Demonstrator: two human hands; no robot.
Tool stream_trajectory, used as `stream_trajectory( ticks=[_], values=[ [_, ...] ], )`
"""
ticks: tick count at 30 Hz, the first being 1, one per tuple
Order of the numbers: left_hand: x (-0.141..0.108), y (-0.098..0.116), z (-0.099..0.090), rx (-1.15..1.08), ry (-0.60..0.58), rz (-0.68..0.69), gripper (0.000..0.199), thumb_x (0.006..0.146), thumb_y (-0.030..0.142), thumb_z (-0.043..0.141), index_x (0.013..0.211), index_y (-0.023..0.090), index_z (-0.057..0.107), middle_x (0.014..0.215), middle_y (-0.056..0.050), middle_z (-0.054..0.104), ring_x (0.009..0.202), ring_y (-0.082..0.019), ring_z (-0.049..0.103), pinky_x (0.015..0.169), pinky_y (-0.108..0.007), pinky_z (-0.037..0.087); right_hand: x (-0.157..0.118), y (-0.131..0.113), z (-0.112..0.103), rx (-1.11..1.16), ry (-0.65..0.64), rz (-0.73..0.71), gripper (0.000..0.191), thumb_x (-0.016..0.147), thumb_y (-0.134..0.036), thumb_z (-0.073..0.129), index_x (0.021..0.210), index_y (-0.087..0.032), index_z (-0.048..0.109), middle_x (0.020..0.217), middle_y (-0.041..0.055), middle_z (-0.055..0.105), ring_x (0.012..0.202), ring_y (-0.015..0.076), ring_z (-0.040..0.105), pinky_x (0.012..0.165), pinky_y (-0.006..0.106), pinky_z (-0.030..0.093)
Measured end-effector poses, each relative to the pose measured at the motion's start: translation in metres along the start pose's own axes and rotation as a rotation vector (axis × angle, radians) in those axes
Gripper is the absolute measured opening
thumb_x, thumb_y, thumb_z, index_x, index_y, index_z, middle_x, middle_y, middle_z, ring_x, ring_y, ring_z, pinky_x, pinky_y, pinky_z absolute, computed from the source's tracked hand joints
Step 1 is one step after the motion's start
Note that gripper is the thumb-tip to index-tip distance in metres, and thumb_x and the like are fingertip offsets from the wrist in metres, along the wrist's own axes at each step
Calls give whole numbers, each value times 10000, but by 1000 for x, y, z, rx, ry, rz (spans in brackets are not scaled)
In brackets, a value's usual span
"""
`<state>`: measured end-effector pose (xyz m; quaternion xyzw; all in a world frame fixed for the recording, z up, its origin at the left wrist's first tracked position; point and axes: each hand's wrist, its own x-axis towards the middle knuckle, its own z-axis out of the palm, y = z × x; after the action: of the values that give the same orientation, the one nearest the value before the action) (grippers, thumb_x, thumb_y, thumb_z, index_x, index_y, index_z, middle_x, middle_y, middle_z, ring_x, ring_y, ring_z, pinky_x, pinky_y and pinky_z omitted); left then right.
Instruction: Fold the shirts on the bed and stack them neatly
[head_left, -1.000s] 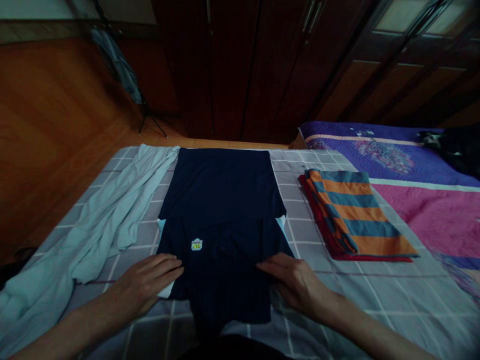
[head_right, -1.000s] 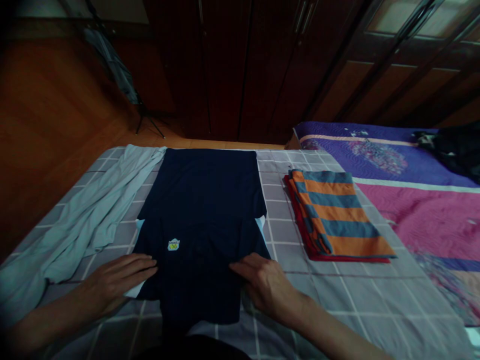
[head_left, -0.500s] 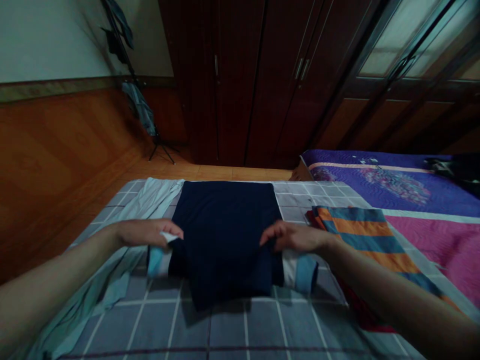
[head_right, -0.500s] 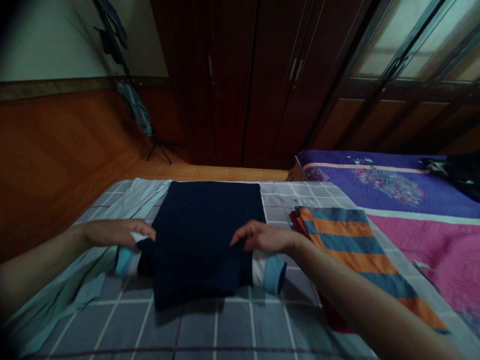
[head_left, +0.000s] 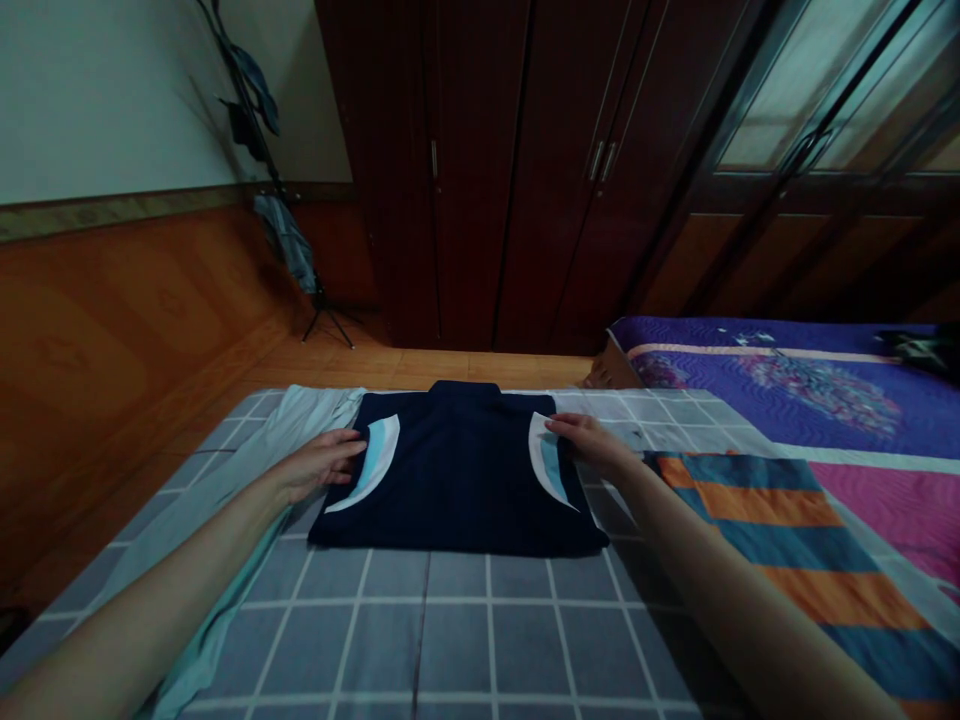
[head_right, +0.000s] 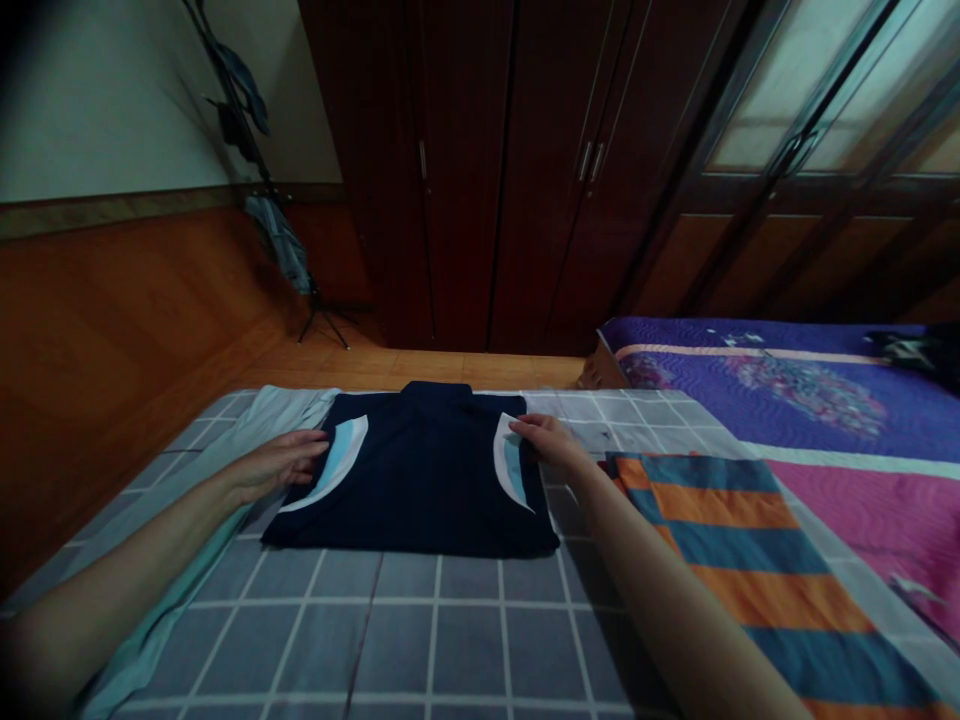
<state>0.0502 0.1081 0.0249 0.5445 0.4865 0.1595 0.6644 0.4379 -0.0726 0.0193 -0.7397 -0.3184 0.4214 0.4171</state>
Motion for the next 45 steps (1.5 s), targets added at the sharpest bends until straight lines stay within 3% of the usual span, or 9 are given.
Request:
stream_trajectory(
  ticks=[6,15,21,25,28,32,36,39,45],
  values=[
    [-49,-18,8,248,21,48,754,715,521,681,1264,129,344,835,-32,649,812,-217,662,754,-334,487,-56,13,-5,-198,162,-33,662,785,-352,635,1325,-52,396,652,20,607,550,154,569,513,253,421],
    [-82,-47,23,473,93,282,599,674,472,622,1135,127,456,996,-101,638,931,-275,630,845,-398,462,-135,52,24,-686,194,-267,527,733,-210,497,1245,-102,557,878,83,663,816,229,635,710,323,477],
    [-146,-20,17,516,-78,281,456,789,482,532,1125,177,480,1018,-56,640,951,-229,609,806,-333,469,-183,28,-9,-411,46,-340,544,759,-278,499,1277,-117,534,884,76,684,821,232,646,723,339,519],
    [-197,-54,9,736,-231,241,405,812,393,504,1181,227,526,909,-17,675,806,-195,637,710,-289,496,-241,75,-34,-551,-18,-331,424,773,-349,540,1178,-264,633,1026,72,694,886,262,664,757,373,556],
    [-214,-74,9,951,-143,220,387,811,340,504,1175,236,583,792,-12,679,726,-197,652,661,-285,509,-265,105,-40,-740,15,-390,333,786,-434,583,1070,-295,688,1010,90,699,891,296,668,753,424,571],
    [-201,-61,39,1041,55,566,324,899,380,451,1135,244,626,1046,-53,675,942,-211,642,808,-310,518,-251,76,-10,-856,112,-523,373,868,-426,522,1178,-245,624,1143,121,640,1035,291,614,867,460,529],
    [-162,-59,83,1171,14,849,366,940,377,431,1235,223,583,1287,-79,579,1200,-241,518,1020,-419,420,-206,34,43,-920,42,-655,475,896,-401,495,1318,-184,511,1387,144,459,1268,291,438,1008,483,424],
    [-133,-78,93,1320,38,879,499,935,449,425,1374,212,449,1456,-96,405,1356,-289,327,1100,-543,271,-172,37,67,-1075,31,-639,569,893,-438,504,1378,-147,449,1474,163,327,1359,326,284,1086,524,296],
    [-109,-99,68,1414,17,775,649,929,547,359,1485,268,175,1540,-79,220,1413,-297,181,1111,-563,178,-143,69,67,-1184,75,-649,607,922,-554,400,1426,-216,382,1498,139,281,1379,330,226,1092,545,255]
  ],
)
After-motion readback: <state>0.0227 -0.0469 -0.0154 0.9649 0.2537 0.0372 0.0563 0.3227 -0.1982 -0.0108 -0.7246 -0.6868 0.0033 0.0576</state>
